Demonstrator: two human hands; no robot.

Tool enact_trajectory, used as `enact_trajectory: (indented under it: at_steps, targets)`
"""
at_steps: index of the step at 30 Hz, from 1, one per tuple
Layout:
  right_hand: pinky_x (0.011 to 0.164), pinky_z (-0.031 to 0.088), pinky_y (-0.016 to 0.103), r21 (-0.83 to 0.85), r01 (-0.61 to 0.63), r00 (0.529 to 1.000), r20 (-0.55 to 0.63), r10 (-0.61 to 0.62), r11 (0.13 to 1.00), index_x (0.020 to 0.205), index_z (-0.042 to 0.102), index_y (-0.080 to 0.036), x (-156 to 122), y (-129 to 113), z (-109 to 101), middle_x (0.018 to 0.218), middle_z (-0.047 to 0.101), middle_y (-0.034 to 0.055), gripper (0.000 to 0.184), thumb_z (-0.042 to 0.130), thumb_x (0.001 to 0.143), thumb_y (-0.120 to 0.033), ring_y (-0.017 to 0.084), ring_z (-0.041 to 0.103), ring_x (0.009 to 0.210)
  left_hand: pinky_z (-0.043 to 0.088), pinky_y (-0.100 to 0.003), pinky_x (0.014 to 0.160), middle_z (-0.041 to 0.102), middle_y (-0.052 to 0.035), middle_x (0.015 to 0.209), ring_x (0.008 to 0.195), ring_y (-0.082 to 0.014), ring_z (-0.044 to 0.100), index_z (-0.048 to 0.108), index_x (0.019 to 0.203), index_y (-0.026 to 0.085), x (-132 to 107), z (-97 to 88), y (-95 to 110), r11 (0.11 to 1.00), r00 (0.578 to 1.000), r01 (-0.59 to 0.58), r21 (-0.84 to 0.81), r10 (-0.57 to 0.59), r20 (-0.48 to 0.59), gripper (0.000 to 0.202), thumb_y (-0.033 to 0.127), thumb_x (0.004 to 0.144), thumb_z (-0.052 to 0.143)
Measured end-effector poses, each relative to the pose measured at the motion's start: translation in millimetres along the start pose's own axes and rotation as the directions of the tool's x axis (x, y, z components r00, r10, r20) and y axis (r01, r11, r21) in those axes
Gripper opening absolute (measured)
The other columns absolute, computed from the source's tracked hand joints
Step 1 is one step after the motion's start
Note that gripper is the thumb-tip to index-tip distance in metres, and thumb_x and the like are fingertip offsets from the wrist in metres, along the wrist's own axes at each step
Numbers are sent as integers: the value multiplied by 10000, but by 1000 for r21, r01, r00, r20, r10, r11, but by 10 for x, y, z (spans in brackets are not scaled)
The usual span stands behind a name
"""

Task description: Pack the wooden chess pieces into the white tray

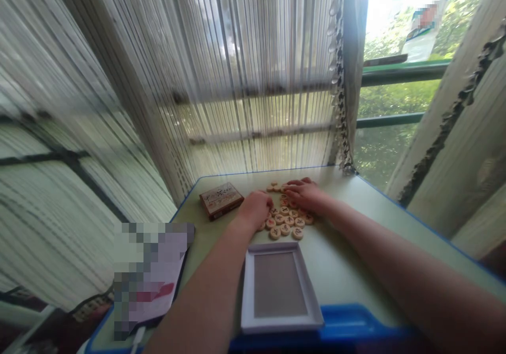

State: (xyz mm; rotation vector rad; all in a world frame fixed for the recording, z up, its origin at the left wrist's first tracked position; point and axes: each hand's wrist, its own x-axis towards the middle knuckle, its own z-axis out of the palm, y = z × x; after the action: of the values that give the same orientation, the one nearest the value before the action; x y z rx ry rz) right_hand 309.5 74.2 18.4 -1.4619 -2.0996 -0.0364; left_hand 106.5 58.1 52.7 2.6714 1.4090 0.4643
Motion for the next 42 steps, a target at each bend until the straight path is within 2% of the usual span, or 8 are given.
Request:
enact_trajectory:
  at_steps: [3, 10, 15, 20, 26, 30, 37, 42]
  targets:
    - [876, 363, 350, -90, 29, 999, 24, -27, 995, 934, 697, -273, -64, 1, -38, 1077, 651, 36, 280, 438, 857, -345, 218, 526, 979, 455, -241, 853, 691, -28, 916, 866, -153, 610, 722, 820, 208, 7, 3, -14, 1000, 1000, 2, -3, -2, 27, 268, 105, 721, 494]
    - [658, 394, 334, -291, -81, 995, 30, 94, 953, 764, 711, -205, -128, -10, -217, 801, 691, 97, 220, 536, 773, -337, 251, 547, 800, 450, -299, 883, 676, -68, 999, 935, -198, 609, 695, 929, 189, -3, 3, -53, 992, 990, 92, 87, -82, -112, 330, 102, 745, 436]
    - [608, 399, 322, -283, -183, 981, 10, 193, 942, 763, 705, -201, -106, -93, -205, 734, 686, 102, 219, 550, 754, -355, 254, 570, 784, 456, -325, 876, 664, -81, 1020, 942, -221, 609, 686, 930, 179, -17, -8, -25, 976, 972, 182, 119, -160, -171, 349, 96, 751, 398]
    - [672, 436, 322, -138, -247, 969, -26, 246, 959, 880, 687, -203, -90, -129, -145, 812, 699, 76, 215, 571, 740, -317, 252, 580, 858, 456, -331, 875, 664, -80, 1023, 950, -223, 607, 686, 933, 193, -21, -4, 4, 972, 969, 207, 109, -189, -160, 345, 129, 771, 388]
    - [772, 452, 311, 53, -237, 971, -31, 239, 970, 883, 694, -198, -79, -127, -77, 889, 697, 58, 188, 595, 723, -206, 206, 604, 834, 459, -345, 867, 669, -98, 1014, 957, -237, 606, 686, 938, 188, -38, -28, -40, 948, 942, 307, 85, -290, -169, 331, 160, 762, 408]
    - [843, 427, 306, -8, -182, 983, -39, 182, 983, 854, 714, -219, -79, -119, -78, 904, 690, 37, 202, 575, 714, -175, 210, 575, 912, 474, -338, 837, 688, -87, 962, 924, -230, 621, 693, 925, 205, -46, -26, -49, 936, 931, 340, 94, -321, -172, 314, 194, 765, 423]
    - [810, 417, 283, -97, -99, 993, 53, 105, 990, 800, 737, -219, -103, -219, -139, 900, 695, 29, 242, 532, 708, -129, 210, 542, 894, 466, -304, 860, 688, -70, 978, 940, -200, 620, 699, 902, 217, -93, -1, -51, 937, 926, 341, 78, -321, -196, 302, 187, 758, 436]
    - [802, 412, 294, -151, -55, 998, 32, 61, 987, 833, 726, -215, -131, -270, -193, 941, 684, 33, 250, 500, 746, -153, 212, 525, 889, 471, -314, 857, 687, -78, 972, 934, -208, 623, 702, 901, 207, -95, 0, -72, 934, 922, 353, 63, -335, -196, 300, 187, 757, 440]
